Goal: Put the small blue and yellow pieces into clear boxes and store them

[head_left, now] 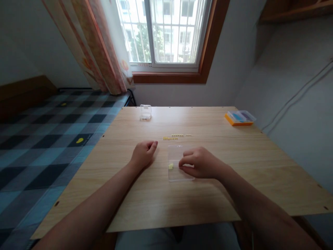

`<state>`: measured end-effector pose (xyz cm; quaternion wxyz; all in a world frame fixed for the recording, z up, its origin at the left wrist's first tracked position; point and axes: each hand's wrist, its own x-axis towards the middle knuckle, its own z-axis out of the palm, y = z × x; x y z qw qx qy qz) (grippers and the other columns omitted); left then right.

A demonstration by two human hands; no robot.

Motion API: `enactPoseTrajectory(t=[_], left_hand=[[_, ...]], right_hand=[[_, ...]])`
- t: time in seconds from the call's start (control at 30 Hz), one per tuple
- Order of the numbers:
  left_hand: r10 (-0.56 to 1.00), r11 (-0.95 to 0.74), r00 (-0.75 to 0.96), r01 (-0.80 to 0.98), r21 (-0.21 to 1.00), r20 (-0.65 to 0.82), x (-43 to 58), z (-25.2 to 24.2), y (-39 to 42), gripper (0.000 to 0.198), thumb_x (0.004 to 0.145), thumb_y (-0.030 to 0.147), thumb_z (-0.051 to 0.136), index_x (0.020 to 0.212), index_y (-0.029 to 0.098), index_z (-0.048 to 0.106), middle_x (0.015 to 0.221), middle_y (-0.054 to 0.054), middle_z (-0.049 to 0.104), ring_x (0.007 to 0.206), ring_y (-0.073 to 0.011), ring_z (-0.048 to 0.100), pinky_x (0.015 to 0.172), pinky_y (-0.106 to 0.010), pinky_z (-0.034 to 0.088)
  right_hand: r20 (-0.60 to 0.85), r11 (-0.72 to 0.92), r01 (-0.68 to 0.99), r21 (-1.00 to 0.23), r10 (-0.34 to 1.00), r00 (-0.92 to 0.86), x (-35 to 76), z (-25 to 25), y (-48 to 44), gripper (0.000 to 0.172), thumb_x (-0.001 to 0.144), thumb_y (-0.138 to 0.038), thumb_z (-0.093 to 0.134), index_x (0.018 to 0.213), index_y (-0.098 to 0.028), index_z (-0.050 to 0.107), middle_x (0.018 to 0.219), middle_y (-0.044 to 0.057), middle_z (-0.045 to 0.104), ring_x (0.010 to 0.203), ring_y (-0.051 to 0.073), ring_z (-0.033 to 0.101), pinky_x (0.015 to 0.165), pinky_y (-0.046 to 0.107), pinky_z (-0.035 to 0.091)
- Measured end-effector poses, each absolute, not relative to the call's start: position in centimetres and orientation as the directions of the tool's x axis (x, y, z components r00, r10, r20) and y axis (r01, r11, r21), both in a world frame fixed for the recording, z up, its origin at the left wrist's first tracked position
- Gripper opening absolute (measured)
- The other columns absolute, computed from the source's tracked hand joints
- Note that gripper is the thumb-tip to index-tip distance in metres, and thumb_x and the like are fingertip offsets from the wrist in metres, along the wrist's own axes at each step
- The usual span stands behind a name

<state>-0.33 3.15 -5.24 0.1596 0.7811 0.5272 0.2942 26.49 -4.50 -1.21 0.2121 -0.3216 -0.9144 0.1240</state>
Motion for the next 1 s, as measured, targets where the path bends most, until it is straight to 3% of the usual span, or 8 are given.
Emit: enactPoseTrajectory(t=[0.23,0.37,0.67,0.87,1.0], left_hand=[[0.915,-0.378,0.342,0.911,0.163,0.213,1.0,-5.1,2.4,0.041,0.096,0.043,0.043,0.069,0.021,0.065,0.079,-0.006,0.072,0.071,-0.0202,0.061,0.060,-0.031,0.031],[0.935,-0.337,0.327,0.940,0.053,0.133,1.7,-4.9,2.3,0.041,0.097,0.042,0.042,0.080,0.021,0.072,0.093,-0.009,0.076,0.082,-0.0224,0.067,0.063,-0.032,0.038],[0.968,-0.250,0.249,0.968,0.019,0.043,3.3,-4.6,3.8,0.047,0.096,0.042,0.041,0.084,0.018,0.079,0.092,-0.018,0.077,0.081,-0.0291,0.071,0.065,-0.035,0.046],[0.962,-0.272,0.271,0.961,0.039,0.033,3.0,-4.5,3.5,0.049,0.097,0.044,0.039,0.087,0.019,0.080,0.095,-0.016,0.077,0.085,-0.0287,0.070,0.069,-0.035,0.047],[0.936,-0.352,0.350,0.929,0.116,0.041,2.1,-4.0,3.3,0.049,0.099,0.046,0.038,0.086,0.021,0.078,0.093,-0.013,0.077,0.085,-0.0268,0.068,0.069,-0.033,0.044]], right_hand=[[0.066,0.734,0.620,-0.277,0.658,-0.750,25.0,-2.2,-4.0,0.016,0.085,-0.016,0.060,0.080,-0.021,0.075,0.079,0.002,0.072,0.065,0.013,0.057,0.062,0.026,0.031],[0.035,0.721,0.647,-0.249,0.674,-0.738,24.7,-2.2,-4.0,0.019,0.086,-0.016,0.059,0.076,-0.020,0.075,0.079,0.003,0.072,0.065,0.013,0.057,0.062,0.027,0.031],[0.086,0.712,0.661,-0.240,0.693,-0.716,24.2,-2.4,-4.4,0.021,0.090,-0.016,0.058,0.076,-0.019,0.074,0.079,0.003,0.072,0.066,0.013,0.058,0.062,0.026,0.031],[0.111,0.708,0.651,-0.274,0.696,-0.710,24.7,-2.8,-4.3,0.020,0.091,-0.017,0.058,0.081,-0.020,0.075,0.080,0.002,0.072,0.067,0.012,0.057,0.063,0.026,0.031],[0.096,0.697,0.659,-0.283,0.704,-0.704,24.9,-2.6,-4.5,0.019,0.089,-0.015,0.059,0.078,-0.019,0.074,0.079,0.002,0.071,0.066,0.012,0.056,0.063,0.026,0.031]])
